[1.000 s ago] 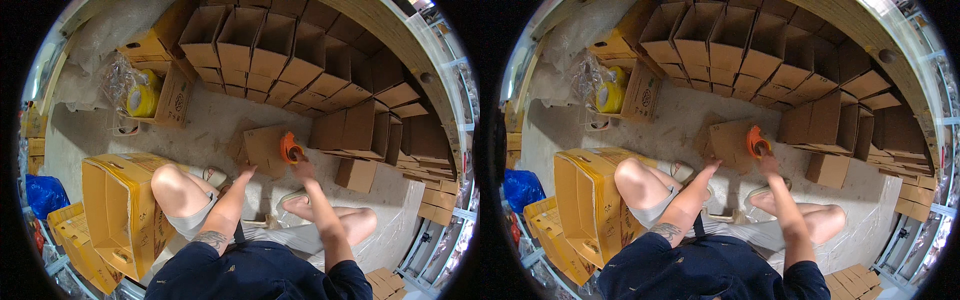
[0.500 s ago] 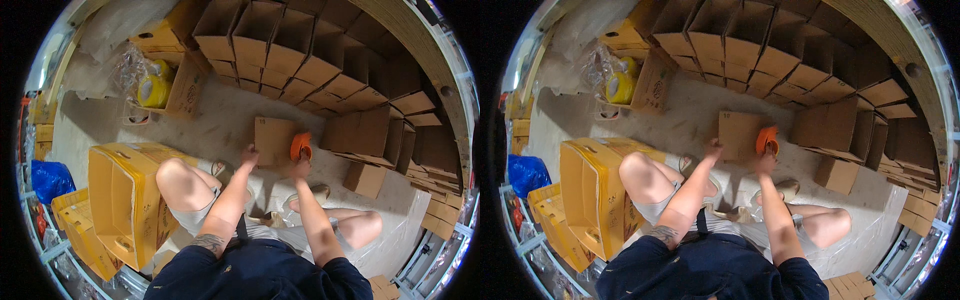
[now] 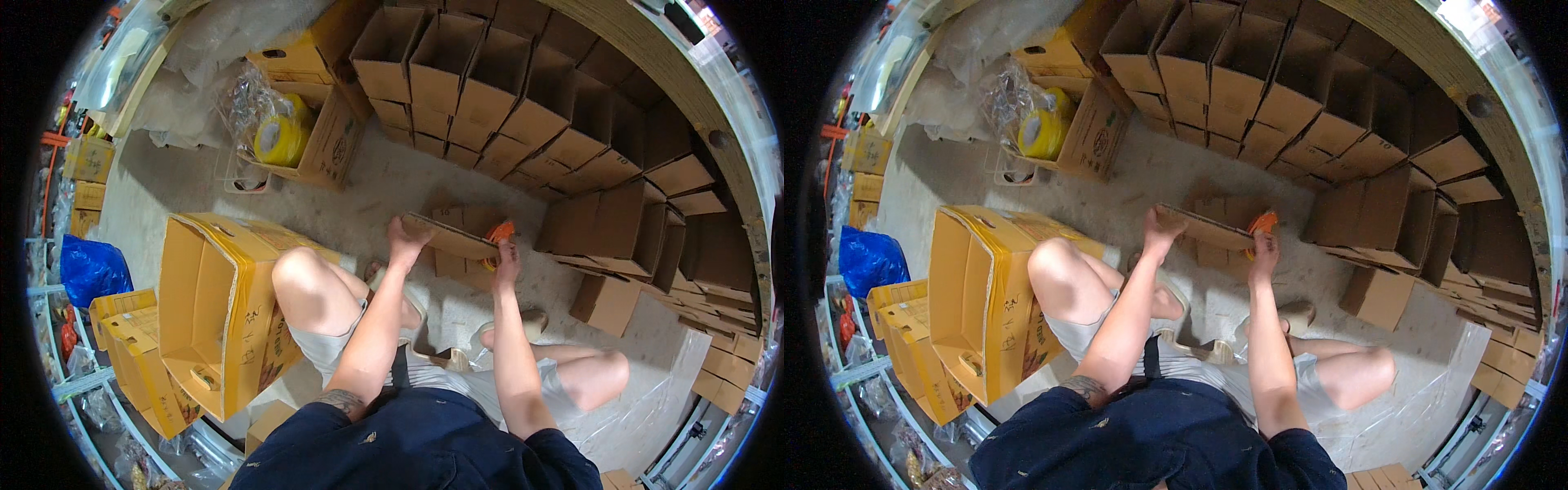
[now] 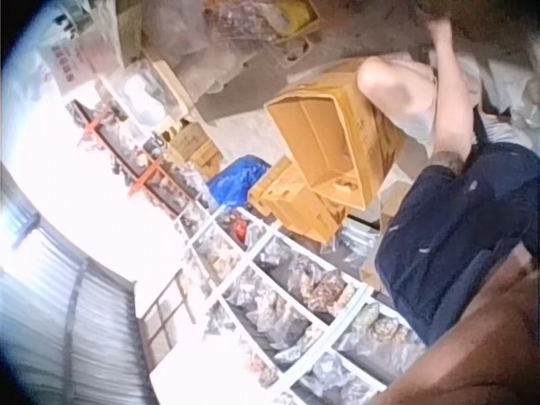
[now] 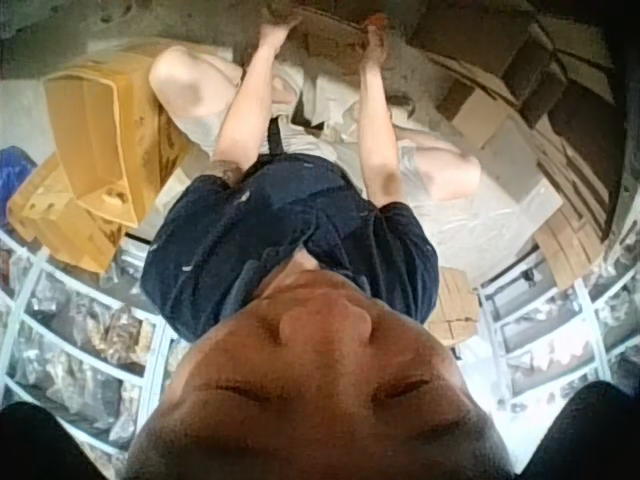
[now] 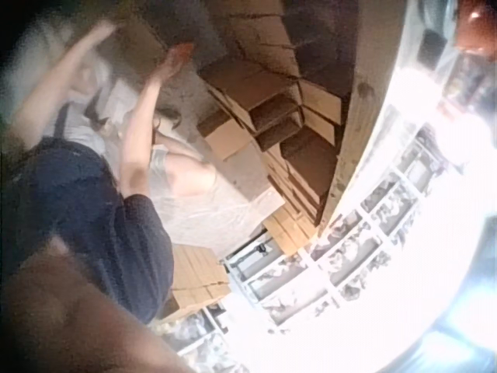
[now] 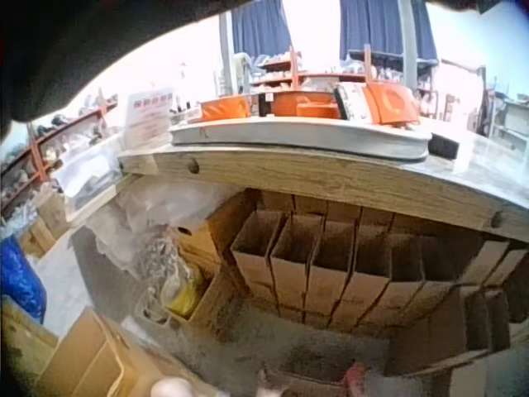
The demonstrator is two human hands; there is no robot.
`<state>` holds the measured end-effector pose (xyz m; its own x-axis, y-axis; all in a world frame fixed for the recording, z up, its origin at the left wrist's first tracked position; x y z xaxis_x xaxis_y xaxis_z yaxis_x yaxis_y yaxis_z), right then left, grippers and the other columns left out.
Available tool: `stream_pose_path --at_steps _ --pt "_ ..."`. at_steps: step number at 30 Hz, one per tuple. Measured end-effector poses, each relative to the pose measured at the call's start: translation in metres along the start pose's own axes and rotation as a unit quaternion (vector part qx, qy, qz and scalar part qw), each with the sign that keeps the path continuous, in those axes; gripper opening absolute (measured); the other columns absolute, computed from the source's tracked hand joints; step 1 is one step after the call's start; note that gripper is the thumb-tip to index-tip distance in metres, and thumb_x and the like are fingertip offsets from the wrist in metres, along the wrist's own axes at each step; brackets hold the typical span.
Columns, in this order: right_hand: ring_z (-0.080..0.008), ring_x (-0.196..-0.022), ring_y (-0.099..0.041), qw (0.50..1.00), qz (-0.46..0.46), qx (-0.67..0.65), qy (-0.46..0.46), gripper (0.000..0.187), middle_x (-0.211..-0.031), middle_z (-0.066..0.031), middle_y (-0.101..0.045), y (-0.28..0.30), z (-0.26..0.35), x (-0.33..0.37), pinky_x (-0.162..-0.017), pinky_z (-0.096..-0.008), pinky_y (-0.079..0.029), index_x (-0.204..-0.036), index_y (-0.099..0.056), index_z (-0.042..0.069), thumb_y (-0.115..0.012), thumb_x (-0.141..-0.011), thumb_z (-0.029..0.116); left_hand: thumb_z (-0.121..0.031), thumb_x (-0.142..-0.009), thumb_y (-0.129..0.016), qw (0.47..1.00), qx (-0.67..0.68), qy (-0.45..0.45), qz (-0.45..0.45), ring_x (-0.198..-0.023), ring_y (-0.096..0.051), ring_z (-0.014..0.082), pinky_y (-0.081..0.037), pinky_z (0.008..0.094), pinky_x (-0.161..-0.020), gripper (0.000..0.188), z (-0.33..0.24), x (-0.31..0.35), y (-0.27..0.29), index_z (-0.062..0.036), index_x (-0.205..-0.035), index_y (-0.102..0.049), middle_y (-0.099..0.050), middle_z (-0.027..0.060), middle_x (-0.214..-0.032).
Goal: The person assembles small cardboard boxes by folding flaps and sealing them with a handheld tape dispenser. They repeatedly pick up flat boxes, fold them into shape, apply tape to the seams, and place the finished boxes into a larger yellow container.
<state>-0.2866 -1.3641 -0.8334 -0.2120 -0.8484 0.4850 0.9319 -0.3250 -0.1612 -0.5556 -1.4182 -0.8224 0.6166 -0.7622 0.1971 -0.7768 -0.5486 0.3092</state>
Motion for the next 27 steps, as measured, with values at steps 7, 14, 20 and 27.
stream_pose_path --at_steps 7,14,20,27 --pt "-0.015 -0.098 -0.056 0.965 0.109 0.14 0.193 0.024 -0.101 -0.004 -0.062 -0.029 0.016 0.062 -0.091 -0.0288 -0.043 -0.099 -0.06 0.004 -0.076 -0.083 0.012 -0.023 -0.08 -0.082 0.965 0.247 0.091 -0.008 -0.131 -0.042 0.0252 -0.034 0.0358 -0.109 0.082 -0.013 0.003 0.008 -0.0008 -0.144 -0.037 -0.045 0.0174 -0.141" --pt "-0.0289 -0.125 -0.052 0.944 0.123 0.195 0.235 0.058 -0.133 -0.0184 -0.055 -0.044 0.017 0.052 -0.107 -0.0377 -0.038 -0.136 -0.048 0.002 -0.068 -0.082 0.008 -0.024 -0.094 -0.064 0.965 0.238 0.099 0.053 -0.132 -0.043 0.0212 -0.031 0.0333 -0.112 0.059 -0.009 0.01 0.001 -0.0017 -0.144 -0.043 -0.049 0.0114 -0.143" --pt "-0.0499 -0.13 -0.042 0.805 0.117 0.51 0.279 0.079 -0.142 -0.0311 -0.041 -0.048 0.033 0.045 -0.11 -0.0482 -0.037 -0.152 -0.029 0.002 -0.068 -0.09 0.033 -0.014 -0.094 -0.063 0.859 0.435 0.187 0.197 -0.137 -0.042 0.0218 -0.033 0.0336 -0.113 0.069 0.019 0.003 -0.022 -0.0103 -0.156 -0.032 -0.042 0.0079 -0.153" --pt "-0.0422 -0.119 -0.05 0.659 0.229 0.63 0.342 0.099 -0.14 -0.0269 -0.045 -0.047 0.041 0.081 -0.103 -0.0476 -0.041 -0.151 -0.031 -0.003 -0.067 -0.082 0.058 -0.026 -0.084 -0.08 0.975 -0.016 0.09 0.201 -0.13 -0.051 0.0267 -0.041 0.0367 -0.108 0.08 0.032 -0.028 -0.02 -0.0115 -0.15 -0.038 -0.051 0.0132 -0.144"
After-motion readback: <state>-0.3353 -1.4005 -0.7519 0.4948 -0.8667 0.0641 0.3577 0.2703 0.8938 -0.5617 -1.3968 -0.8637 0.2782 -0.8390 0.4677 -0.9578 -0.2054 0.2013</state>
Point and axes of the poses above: each hand's wrist, its own x-axis away from the middle knuckle, its own y-axis out of the back of the hand, z = x × y, the point moved 3 cm from there along -x, towards the middle knuckle
